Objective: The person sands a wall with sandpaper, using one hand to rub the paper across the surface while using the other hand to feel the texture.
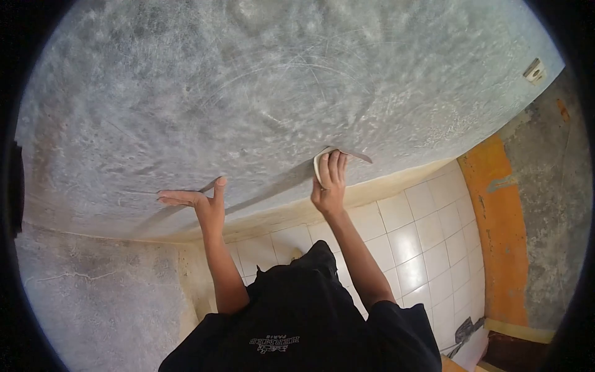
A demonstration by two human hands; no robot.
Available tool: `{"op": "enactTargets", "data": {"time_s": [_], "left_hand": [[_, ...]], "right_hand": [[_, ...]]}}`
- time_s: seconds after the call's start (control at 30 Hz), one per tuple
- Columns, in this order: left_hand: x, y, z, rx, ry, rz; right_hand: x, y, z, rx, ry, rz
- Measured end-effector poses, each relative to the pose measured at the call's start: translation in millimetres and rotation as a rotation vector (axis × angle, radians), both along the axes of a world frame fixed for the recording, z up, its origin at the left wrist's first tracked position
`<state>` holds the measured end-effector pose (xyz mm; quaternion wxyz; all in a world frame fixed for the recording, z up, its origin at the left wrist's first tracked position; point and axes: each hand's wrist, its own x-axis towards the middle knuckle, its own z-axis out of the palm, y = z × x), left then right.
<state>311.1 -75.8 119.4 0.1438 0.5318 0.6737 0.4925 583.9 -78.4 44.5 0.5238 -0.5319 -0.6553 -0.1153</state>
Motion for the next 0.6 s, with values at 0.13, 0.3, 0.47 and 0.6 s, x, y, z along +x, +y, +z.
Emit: {"op": "enactTargets", "data": {"time_s": [0.13,0.3,0.47,0.6], "left_hand": [[-3.4,1.3,-6.7,-0.008,0.006,-0.011],[16.7,-5.1,22.8,0.018,-0.061,0.009],[15.1,-3.6,15.6,0.027,-0.033,0.010],[13.9,-3.0,14.6,0.031,-0.020,0.003]], "right_hand": [[-21.9,0.3,21.3,-0.022,0.098,-0.072],[-34.3,-10.8,18.2,-0.080,0.169,-0.065],[-45.7,-7.2,49.9,-0.017,0.282,-0.067],[-52.9,-19.2,33.0,-0.119,0.235,-0.064]]}}
